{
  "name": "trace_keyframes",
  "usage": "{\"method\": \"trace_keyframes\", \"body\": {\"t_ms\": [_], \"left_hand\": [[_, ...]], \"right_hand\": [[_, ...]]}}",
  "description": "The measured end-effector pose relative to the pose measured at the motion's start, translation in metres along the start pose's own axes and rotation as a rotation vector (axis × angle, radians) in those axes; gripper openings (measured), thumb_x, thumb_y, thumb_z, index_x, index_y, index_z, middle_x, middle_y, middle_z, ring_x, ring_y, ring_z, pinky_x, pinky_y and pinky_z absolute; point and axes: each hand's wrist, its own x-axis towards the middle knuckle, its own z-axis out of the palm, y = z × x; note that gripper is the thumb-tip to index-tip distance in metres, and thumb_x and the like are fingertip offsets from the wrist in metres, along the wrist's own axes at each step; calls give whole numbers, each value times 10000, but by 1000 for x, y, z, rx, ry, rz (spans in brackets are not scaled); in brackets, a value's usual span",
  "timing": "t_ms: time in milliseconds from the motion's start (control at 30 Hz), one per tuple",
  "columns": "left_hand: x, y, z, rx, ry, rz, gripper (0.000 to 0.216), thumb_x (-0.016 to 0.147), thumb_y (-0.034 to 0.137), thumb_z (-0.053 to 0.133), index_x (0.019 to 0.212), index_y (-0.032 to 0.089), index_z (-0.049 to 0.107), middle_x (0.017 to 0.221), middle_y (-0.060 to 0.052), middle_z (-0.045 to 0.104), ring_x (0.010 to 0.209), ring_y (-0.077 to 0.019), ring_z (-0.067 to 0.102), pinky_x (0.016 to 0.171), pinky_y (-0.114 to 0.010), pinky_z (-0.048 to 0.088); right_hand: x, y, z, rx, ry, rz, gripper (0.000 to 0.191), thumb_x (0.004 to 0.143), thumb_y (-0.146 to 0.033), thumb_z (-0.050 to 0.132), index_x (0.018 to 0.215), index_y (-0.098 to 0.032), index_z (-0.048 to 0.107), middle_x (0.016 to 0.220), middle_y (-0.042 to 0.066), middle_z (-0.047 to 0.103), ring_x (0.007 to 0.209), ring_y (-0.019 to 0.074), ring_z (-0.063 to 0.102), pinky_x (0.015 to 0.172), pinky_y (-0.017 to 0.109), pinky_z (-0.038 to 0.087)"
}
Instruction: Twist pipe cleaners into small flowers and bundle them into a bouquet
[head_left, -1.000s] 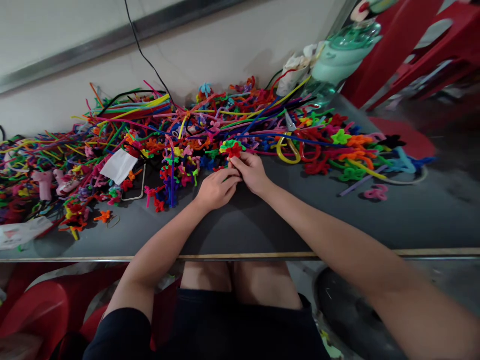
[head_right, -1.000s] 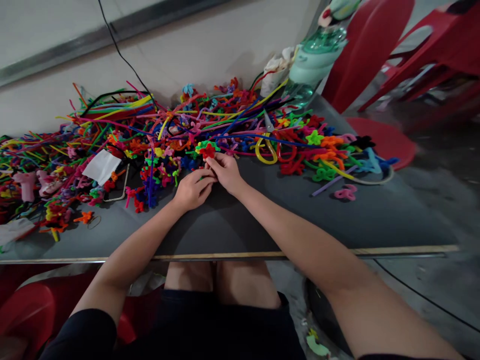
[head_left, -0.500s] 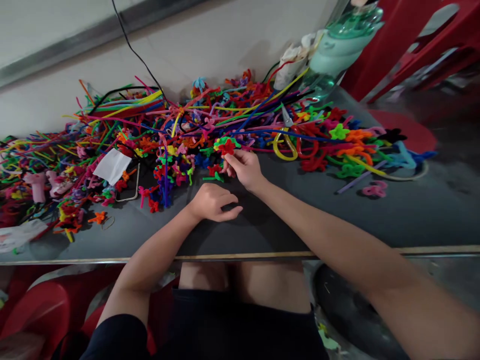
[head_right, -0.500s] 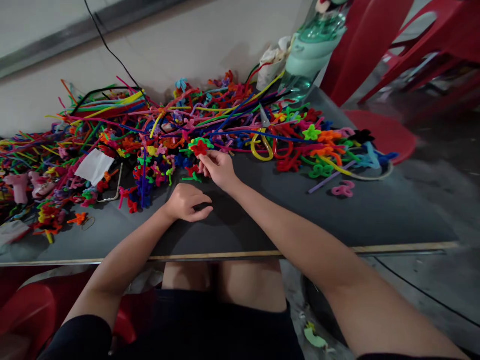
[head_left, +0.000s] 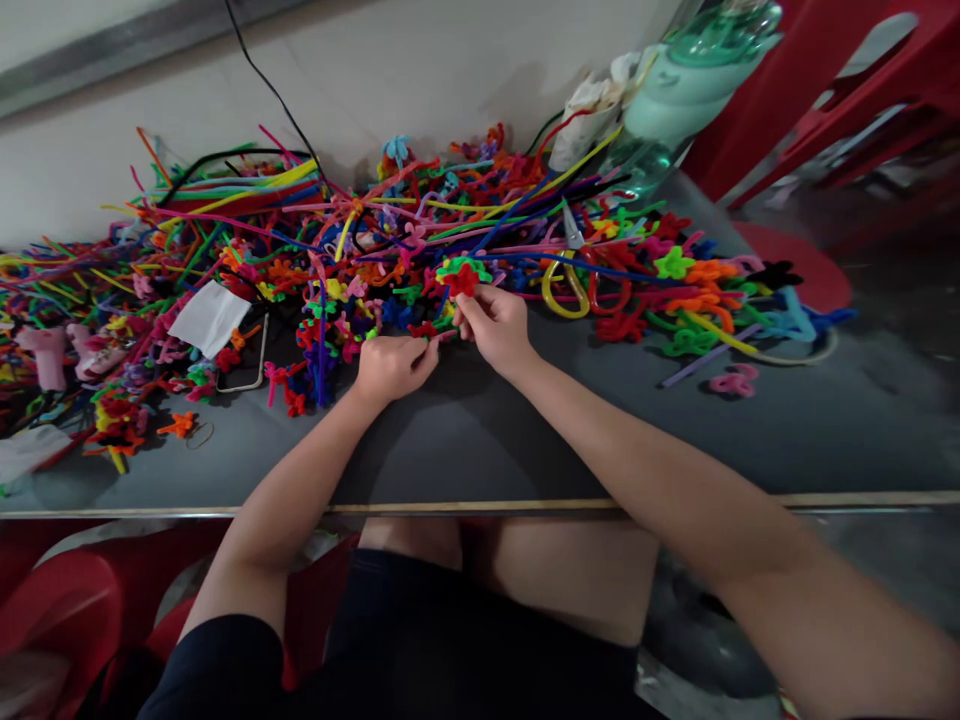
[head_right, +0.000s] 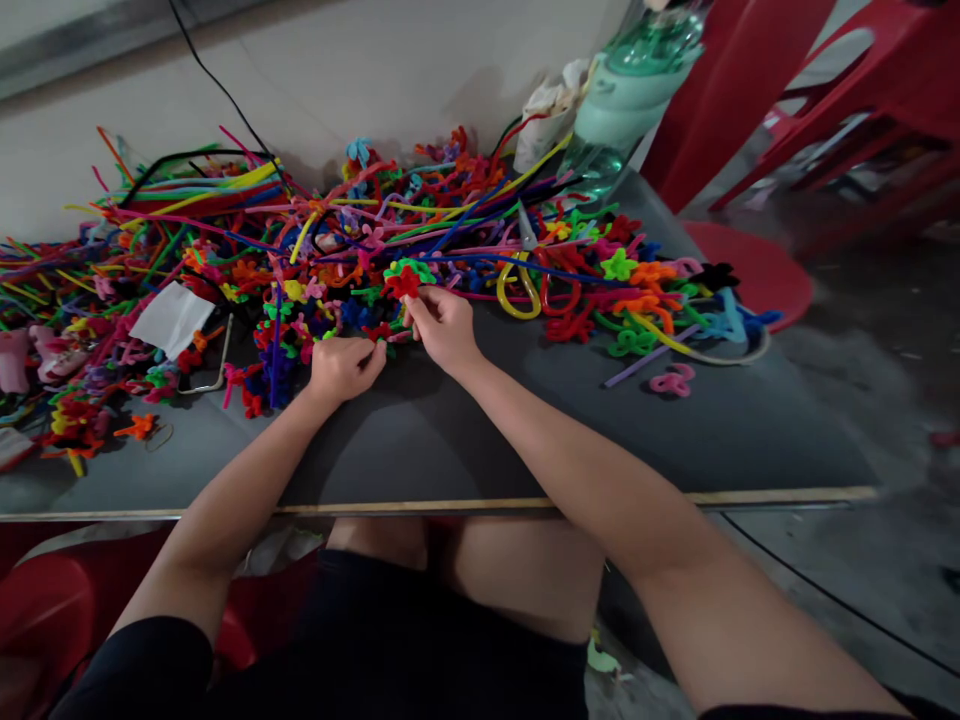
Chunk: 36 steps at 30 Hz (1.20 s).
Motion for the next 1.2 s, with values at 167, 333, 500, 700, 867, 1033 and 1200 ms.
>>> {"method": "trace_keyframes", "body": {"t_ms": [167, 333, 500, 700, 867, 1033, 1200], "left_hand": [[2, -12, -3, 172, 116, -118, 229, 867, 313, 512, 842, 178, 695, 638, -41, 662, 537, -124, 548, 512, -242, 320], [5, -23, -14, 114, -96, -82, 311, 857, 296, 529, 1122, 189, 652, 818, -55, 721, 690, -151, 650, 583, -229, 417], [6, -25, -17, 33, -343, -45, 417, 830, 296, 622, 1237, 206, 601, 980, -79, 721, 911, -206, 673, 707, -257, 482], [5, -28, -6, -305, -272, -140, 330, 866, 180, 584, 1195, 208, 578, 907, -41, 681, 842, -157, 650, 794, -283, 500], [6, -23, -4, -419, 4, -127, 395, 889, 242, 568, 1270, 215, 469, 941, -45, 637, 835, -136, 628, 832, -297, 507], [-1, -26, 0, -311, 169, -66, 387, 927, 301, 504, 1299, 223, 432, 1040, -65, 634, 911, -143, 644, 858, -298, 519], [-12, -40, 3, -190, 427, 12, 358, 957, 374, 437, 1284, 226, 453, 1111, -87, 628, 1027, -174, 649, 906, -323, 525]], "right_hand": [[1, 3, -7, -28, 46, -19, 482, 745, -694, 609, 706, -214, 593, 574, -2, 569, 432, 103, 466, 444, 279, 403], [7, 9, -9, 5, 101, 33, 504, 707, -721, 624, 748, -220, 600, 578, -11, 565, 425, 96, 456, 425, 269, 377], [8, 14, -10, -40, 80, 26, 500, 753, -717, 581, 809, -220, 602, 597, -8, 554, 438, 99, 452, 447, 274, 381], [6, 14, -11, -101, 29, -31, 491, 804, -717, 513, 835, -236, 605, 645, 18, 559, 498, 130, 487, 510, 308, 407], [6, 13, -7, -71, 31, -32, 499, 803, -735, 491, 810, -245, 587, 687, 27, 587, 523, 138, 517, 511, 311, 422], [4, 15, -3, -52, -53, -58, 483, 791, -714, 535, 796, -237, 603, 734, 28, 644, 530, 125, 548, 524, 303, 464], [1, 15, 0, -102, -36, -95, 423, 844, -633, 536, 822, -221, 628, 742, 25, 656, 568, 115, 579, 526, 267, 470]]}}
